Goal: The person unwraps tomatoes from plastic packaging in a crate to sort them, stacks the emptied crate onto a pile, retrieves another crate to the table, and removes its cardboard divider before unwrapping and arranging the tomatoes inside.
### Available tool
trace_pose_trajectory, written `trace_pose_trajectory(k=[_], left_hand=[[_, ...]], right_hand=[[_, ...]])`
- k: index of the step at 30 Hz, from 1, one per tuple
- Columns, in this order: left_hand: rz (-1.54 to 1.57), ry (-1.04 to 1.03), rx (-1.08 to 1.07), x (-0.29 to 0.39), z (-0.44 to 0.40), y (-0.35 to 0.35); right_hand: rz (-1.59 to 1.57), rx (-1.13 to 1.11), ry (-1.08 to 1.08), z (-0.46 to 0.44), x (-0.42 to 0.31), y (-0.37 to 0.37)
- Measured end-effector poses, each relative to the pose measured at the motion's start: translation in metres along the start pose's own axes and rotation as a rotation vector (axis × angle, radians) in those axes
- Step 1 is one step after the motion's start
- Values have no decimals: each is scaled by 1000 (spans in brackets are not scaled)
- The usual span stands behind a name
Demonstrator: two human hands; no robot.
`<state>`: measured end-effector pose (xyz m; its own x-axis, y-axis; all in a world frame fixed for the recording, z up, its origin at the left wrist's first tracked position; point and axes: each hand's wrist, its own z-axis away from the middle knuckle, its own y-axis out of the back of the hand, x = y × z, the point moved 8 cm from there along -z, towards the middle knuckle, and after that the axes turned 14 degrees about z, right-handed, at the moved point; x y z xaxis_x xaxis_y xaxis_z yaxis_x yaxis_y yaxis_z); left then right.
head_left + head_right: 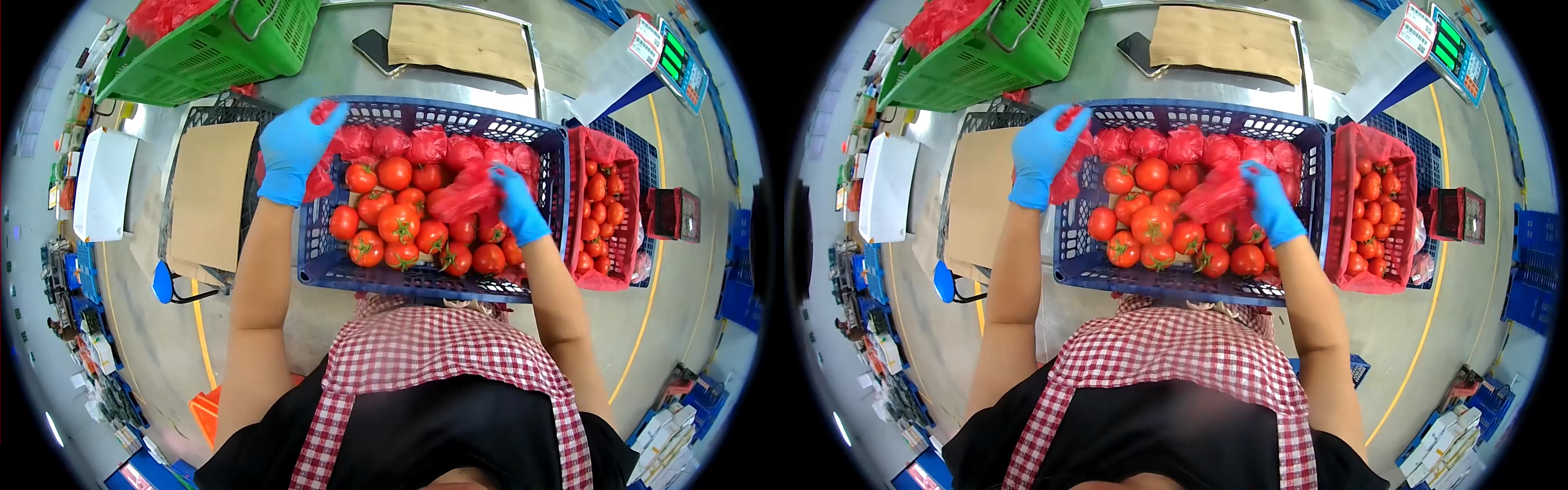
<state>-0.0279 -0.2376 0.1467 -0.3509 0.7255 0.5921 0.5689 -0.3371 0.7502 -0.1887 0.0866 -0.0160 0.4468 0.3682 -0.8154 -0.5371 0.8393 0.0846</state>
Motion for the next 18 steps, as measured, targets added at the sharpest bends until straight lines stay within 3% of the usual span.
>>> trace_pose_trajectory(k=[2,3,4,6,8,10,12,15,18], left_hand=[[-124,-5,-276,-2,3,-32],[-158,-175,-219,-3,7,-51],[-187,-201,-260,-8,8,-76],[-259,-211,-486,-3,9,-125],[-373,-224,-572,-3,18,-162],[-340,-152,-574,-15,15,-185],[-310,-145,-536,-14,18,-186],[-278,-262,-497,-10,21,-186],[-334,-194,-623,-6,20,-177]], right_hand=[[-514,-74,105,5,-36,12],[-386,-38,182,5,-55,22],[-34,127,508,-9,-70,42],[536,263,387,-19,-78,26],[1100,279,648,-31,-80,-13],[1497,268,689,-33,-71,-49],[1569,225,575,-36,-62,-65],[1570,282,763,-23,-63,-72],[1590,189,889,-16,-63,-75]])
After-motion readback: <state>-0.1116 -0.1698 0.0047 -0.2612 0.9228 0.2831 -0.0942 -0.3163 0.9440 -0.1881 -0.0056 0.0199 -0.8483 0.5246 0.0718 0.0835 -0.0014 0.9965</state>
